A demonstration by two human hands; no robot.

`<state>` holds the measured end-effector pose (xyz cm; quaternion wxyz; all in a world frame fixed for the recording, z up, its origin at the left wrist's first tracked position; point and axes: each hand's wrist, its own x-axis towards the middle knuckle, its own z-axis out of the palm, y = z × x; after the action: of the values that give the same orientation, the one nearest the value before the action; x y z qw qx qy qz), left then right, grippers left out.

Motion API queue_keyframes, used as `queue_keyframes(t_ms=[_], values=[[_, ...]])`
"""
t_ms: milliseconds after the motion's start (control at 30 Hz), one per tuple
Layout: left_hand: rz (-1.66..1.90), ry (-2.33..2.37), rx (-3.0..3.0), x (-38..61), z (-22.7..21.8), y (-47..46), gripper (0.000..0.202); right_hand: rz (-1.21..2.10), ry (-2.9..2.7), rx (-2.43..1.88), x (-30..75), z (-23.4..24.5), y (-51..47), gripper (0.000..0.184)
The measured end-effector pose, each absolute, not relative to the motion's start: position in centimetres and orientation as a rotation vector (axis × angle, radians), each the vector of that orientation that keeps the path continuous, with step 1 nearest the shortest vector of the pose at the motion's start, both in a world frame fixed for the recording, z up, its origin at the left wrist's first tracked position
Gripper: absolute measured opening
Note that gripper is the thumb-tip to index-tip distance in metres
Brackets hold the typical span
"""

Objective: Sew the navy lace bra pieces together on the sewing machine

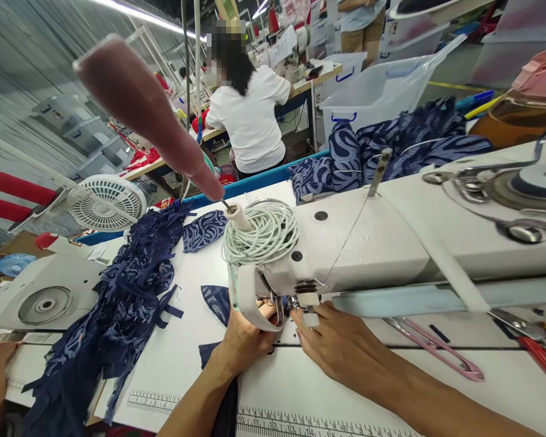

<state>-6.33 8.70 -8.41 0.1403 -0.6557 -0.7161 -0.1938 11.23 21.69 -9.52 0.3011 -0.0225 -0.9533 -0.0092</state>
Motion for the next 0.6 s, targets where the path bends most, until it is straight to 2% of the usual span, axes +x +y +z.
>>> queue_keyframes(t_ms=[267,500,600], values=[[-0.803,-2.104,-1.83,-5.7,-8.55,8.88,0.008,-0.03,-2.519,-0.059,11.08,-9.64,21.71,0.023],[-0.73,-2.212,-1.785,-5.38,-8.27,8.97,0.006,-0.07,-2.535,-0.069,11.16,-9.44,21.76,0.027],[-0.7,-2.158,-1.898,-5.6,-8.18,8.83,0.021,-0.067,-2.554,-0.078,11.26,-9.53,21.73,0.025]])
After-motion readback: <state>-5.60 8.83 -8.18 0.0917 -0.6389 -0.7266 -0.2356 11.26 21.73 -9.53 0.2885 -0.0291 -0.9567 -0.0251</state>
